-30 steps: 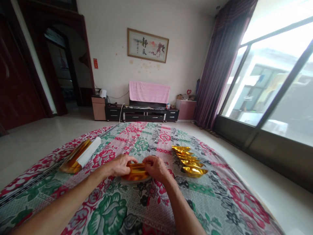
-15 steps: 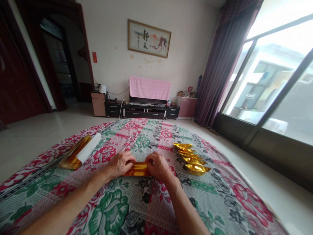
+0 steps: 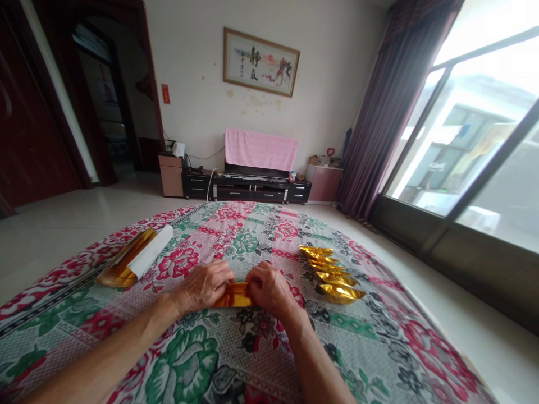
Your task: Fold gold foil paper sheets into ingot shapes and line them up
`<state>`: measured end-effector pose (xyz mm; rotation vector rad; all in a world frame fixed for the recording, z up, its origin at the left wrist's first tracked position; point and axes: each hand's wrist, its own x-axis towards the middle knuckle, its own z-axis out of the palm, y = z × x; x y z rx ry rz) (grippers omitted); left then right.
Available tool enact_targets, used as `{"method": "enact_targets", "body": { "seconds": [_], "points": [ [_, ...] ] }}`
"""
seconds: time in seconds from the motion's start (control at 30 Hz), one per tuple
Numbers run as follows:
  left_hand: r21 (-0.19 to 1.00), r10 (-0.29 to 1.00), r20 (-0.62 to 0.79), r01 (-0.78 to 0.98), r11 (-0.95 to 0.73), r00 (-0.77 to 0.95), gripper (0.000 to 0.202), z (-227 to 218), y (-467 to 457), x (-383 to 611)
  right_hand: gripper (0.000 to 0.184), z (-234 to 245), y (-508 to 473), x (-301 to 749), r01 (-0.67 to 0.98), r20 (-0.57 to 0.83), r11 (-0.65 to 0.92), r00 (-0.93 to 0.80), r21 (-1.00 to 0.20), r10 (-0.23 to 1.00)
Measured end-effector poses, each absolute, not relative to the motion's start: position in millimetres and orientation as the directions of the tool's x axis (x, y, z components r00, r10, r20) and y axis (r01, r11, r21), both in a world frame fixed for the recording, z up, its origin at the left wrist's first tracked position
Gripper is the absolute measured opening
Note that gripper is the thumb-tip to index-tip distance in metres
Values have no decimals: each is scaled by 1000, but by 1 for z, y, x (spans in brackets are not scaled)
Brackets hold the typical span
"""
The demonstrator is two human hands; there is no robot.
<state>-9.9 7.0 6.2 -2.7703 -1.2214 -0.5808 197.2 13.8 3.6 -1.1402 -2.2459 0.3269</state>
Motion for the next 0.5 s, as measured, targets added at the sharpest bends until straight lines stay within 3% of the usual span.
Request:
{"method": "enact_targets", "body": {
  "seconds": [0.5],
  "points": [
    [173,702,354,694,-699,618,23,2,13,-13,19,4,15,199,649,356,603,-486,-464,798]
  ]
}}
